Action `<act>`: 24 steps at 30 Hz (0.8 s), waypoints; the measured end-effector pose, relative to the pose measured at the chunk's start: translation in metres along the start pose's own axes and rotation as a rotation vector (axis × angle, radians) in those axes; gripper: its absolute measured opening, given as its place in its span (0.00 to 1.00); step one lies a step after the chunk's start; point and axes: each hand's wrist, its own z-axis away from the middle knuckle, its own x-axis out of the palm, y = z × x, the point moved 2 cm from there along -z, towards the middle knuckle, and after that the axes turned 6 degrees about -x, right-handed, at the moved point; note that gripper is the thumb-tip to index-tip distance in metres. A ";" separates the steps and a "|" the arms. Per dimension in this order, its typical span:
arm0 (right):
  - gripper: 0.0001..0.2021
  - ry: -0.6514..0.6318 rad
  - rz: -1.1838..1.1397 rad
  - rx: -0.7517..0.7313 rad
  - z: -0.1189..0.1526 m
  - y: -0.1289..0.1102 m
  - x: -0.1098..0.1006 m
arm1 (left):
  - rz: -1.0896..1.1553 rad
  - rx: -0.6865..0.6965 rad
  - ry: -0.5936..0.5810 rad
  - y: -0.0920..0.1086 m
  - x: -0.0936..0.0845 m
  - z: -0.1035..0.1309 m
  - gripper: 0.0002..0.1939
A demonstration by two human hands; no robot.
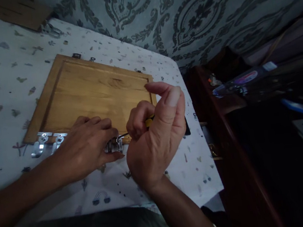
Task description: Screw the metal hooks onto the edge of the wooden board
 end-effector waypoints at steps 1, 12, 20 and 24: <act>0.15 -0.037 0.000 0.012 0.000 0.000 -0.001 | 0.001 0.002 0.005 0.000 0.000 0.000 0.17; 0.11 -0.996 -0.141 0.117 -0.035 0.010 -0.036 | 0.005 -0.036 -0.117 0.003 -0.005 -0.003 0.16; 0.20 -1.322 -0.256 0.282 -0.052 0.014 -0.022 | 0.055 -0.019 -0.074 0.002 -0.006 0.000 0.16; 0.23 -1.266 -0.426 0.344 -0.045 0.021 -0.017 | 0.029 -0.037 -0.116 0.002 -0.005 -0.001 0.16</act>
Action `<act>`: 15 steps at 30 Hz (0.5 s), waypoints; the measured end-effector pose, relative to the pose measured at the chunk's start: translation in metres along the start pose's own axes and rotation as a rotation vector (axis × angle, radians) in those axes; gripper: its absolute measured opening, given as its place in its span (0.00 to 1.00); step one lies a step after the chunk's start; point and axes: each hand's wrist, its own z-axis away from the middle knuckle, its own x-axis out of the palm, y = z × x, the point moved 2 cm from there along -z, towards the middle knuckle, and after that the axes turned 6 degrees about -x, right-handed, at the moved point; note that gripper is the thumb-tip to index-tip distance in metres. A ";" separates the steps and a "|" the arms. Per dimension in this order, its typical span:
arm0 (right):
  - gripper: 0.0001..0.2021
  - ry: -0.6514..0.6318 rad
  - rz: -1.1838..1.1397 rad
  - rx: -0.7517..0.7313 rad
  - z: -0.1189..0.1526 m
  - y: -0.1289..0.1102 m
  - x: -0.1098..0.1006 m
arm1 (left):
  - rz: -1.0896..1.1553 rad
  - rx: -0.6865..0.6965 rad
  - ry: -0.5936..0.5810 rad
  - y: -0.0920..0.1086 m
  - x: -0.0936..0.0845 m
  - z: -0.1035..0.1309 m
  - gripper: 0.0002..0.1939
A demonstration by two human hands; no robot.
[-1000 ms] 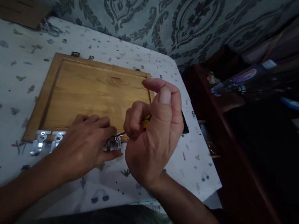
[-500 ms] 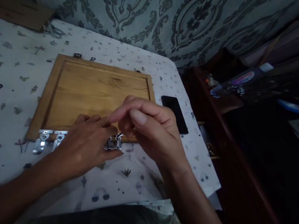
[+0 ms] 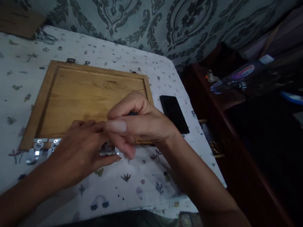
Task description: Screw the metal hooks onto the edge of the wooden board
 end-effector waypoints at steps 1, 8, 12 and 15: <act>0.24 0.023 -0.033 -0.027 -0.001 0.002 0.001 | -0.007 0.002 0.003 0.000 0.001 0.000 0.17; 0.27 0.325 -0.019 -0.075 -0.012 0.001 0.018 | -0.016 0.013 0.042 0.000 0.004 0.000 0.18; 0.27 0.566 0.090 -0.177 -0.008 0.001 0.030 | -0.025 0.030 0.067 0.000 0.003 0.001 0.18; 0.26 0.690 0.174 -0.238 -0.004 0.002 0.038 | -0.028 0.040 0.078 0.000 0.003 0.001 0.17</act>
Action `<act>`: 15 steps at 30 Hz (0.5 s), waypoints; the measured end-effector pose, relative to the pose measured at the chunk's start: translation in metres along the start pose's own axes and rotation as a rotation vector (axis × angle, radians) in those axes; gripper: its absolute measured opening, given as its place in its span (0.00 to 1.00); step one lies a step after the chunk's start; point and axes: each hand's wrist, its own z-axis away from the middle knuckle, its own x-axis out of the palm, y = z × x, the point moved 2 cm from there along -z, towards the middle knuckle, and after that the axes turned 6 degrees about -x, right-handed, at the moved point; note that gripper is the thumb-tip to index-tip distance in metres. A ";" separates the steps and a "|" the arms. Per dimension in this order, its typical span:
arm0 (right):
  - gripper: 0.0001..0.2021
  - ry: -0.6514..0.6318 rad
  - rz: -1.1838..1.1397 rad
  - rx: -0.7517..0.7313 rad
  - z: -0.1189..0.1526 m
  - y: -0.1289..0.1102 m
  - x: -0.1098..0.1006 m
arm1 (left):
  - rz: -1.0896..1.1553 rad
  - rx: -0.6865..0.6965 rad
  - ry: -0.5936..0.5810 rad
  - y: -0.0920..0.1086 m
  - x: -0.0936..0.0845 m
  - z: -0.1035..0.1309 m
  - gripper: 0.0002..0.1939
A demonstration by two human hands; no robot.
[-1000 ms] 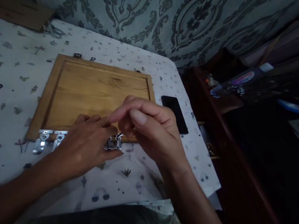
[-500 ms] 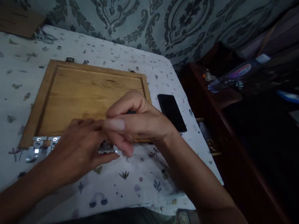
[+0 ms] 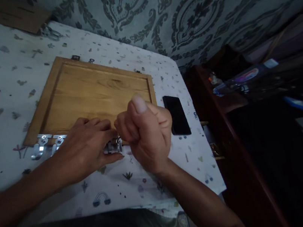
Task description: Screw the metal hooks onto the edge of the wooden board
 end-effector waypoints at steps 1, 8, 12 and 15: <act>0.26 0.041 0.024 -0.015 0.002 0.000 0.001 | 0.000 -0.003 0.002 0.000 0.000 0.000 0.17; 0.26 0.211 0.102 -0.069 0.005 -0.002 0.006 | 0.004 0.007 0.026 -0.001 0.002 0.000 0.18; 0.27 0.183 0.090 -0.064 0.004 -0.001 0.006 | 0.006 0.005 0.041 -0.003 0.004 0.000 0.17; 0.25 0.188 0.091 -0.091 0.009 -0.002 0.007 | 0.006 0.016 0.054 -0.003 0.005 0.001 0.17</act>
